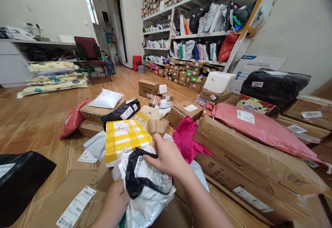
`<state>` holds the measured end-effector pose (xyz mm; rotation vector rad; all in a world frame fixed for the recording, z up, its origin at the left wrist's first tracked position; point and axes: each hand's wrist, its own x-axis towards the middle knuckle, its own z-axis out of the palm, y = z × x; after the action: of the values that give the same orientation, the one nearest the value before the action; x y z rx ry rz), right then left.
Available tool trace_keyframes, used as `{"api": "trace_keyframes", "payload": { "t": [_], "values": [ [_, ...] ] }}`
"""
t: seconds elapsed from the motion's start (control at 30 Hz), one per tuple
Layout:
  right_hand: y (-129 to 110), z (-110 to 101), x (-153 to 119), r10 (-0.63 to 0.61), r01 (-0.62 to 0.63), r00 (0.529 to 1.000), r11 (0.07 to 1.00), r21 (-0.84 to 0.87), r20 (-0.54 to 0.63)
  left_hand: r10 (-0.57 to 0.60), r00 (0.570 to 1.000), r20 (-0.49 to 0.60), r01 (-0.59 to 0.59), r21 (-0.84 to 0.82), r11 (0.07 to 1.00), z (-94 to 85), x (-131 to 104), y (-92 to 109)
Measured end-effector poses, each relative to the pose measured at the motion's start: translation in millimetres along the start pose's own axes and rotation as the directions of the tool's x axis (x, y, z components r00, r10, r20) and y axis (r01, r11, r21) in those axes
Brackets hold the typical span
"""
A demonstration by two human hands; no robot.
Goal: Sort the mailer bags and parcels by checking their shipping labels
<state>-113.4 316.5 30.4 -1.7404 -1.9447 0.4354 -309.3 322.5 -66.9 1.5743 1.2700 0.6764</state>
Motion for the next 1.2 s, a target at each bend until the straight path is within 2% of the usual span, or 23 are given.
{"api": "trace_keyframes", "payload": {
  "t": [0.03,0.1,0.17,0.2,0.23,0.27,0.3,0.33,0.4,0.43,0.5,0.6,0.67,0.73,0.77,0.8,0.87,0.9,0.97,1.03,1.13,1.17,1.2],
  "values": [
    [5.6,-7.8,-8.0,0.0,-0.012,0.997,0.99,0.142,0.079,-0.026,0.999,0.036,0.027,-0.009,1.0,-1.4,-2.5,7.1],
    [17.5,-19.5,-23.9,-0.149,0.029,0.949,0.918,0.396,0.277,-0.096,0.993,0.075,0.098,-0.027,0.995,-3.7,-5.6,18.7],
    [28.0,-19.6,-38.3,-0.273,0.059,0.887,0.867,0.496,0.372,-0.134,0.988,0.074,0.138,-0.05,0.989,-4.7,-5.9,24.9],
    [31.9,-15.0,-44.8,-0.271,0.057,0.887,0.867,0.495,0.373,-0.133,0.988,0.078,0.138,-0.058,0.989,-4.8,-5.4,26.1],
    [34.7,-7.9,-50.8,-0.218,0.031,0.912,0.882,0.47,0.348,-0.133,0.988,0.083,0.138,-0.058,0.989,-4.8,-4.9,26.3],
    [36.1,0.5,-56.1,-0.115,-0.03,0.945,0.902,0.43,0.307,-0.143,0.986,0.083,0.147,-0.051,0.988,-4.7,-4.5,26.0],
    [36.0,9.2,-60.8,0.021,-0.121,0.966,0.917,0.379,0.258,-0.157,0.984,0.08,0.161,-0.041,0.986,-4.6,-4.3,25.3],
    [34.3,17.2,-64.5,0.165,-0.227,0.964,0.918,0.325,0.206,-0.169,0.982,0.082,0.172,-0.035,0.984,-4.6,-4.3,24.3],
    [26.9,28.9,-69.2,0.393,-0.418,0.907,0.886,0.2,0.155,-0.162,0.982,0.098,0.167,-0.049,0.985,-4.8,-4.6,22.4],
    [22.1,32.1,-70.1,0.459,-0.479,0.874,0.869,0.127,0.157,-0.139,0.984,0.109,0.146,-0.066,0.987,-4.9,-4.8,21.6],
    [13.0,33.2,-69.9,0.509,-0.514,0.844,0.858,-0.016,0.166,-0.098,0.986,0.135,0.11,-0.091,0.99,-5.3,-5.1,21.2],
    [9.6,23.3,-68.4,0.517,-0.504,0.842,0.856,-0.114,0.154,-0.128,0.984,0.127,0.135,-0.048,0.99,-5.7,-5.6,23.1],
    [16.6,10.2,-67.8,0.476,-0.482,0.865,0.876,-0.005,0.16,-0.163,0.981,0.107,0.163,0.012,0.987,-5.9,-6.0,24.2],
    [28.3,-4.1,-66.3,0.381,-0.409,0.912,0.877,0.253,0.153,-0.155,0.981,0.115,0.152,0.037,0.988,-5.9,-6.2,23.3],
    [34.7,-9.8,-64.5,0.319,-0.349,0.937,0.841,0.413,0.141,-0.143,0.982,0.121,0.14,0.029,0.99,-5.7,-6.1,22.3],
    [41.0,-13.6,-61.7,0.261,-0.292,0.956,0.769,0.569,0.136,-0.134,0.983,0.128,0.133,0.017,0.991,-5.4,-5.9,21.0],
    [52.3,-14.3,-53.4,0.155,-0.214,0.976,0.557,0.803,0.153,-0.136,0.983,0.127,0.137,0.0,0.991,-4.5,-5.4,18.4],
    [57.2,-11.4,-48.3,0.106,-0.194,0.981,0.463,0.865,0.163,-0.141,0.983,0.115,0.142,0.006,0.99,-4.0,-5.2,17.5],
    [65.1,-2.8,-37.7,0.012,-0.188,0.98,0.367,0.911,0.198,-0.116,0.989,0.093,0.114,0.033,0.993,-3.3,-5.3,17.0],
    [69.6,3.4,-29.0,-0.109,-0.213,0.957,0.369,0.905,0.27,-0.054,0.995,0.089,0.051,0.031,0.998,-4.2,-7.0,18.3],
    [65.6,0.2,-22.4,-0.31,-0.262,0.855,0.434,0.862,0.416,-0.039,0.987,0.155,0.043,-0.02,0.999,-9.3,-12.9,22.9],
    [61.0,-2.7,-22.1,-0.318,-0.245,0.846,0.481,0.842,0.428,-0.031,0.981,0.189,0.035,-0.015,0.999,-11.5,-15.4,24.4],
    [54.9,-5.1,-22.7,-0.286,-0.218,0.862,0.536,0.815,0.418,-0.013,0.976,0.218,0.013,0.002,1.0,-13.5,-17.6,25.2]
  ]
}}
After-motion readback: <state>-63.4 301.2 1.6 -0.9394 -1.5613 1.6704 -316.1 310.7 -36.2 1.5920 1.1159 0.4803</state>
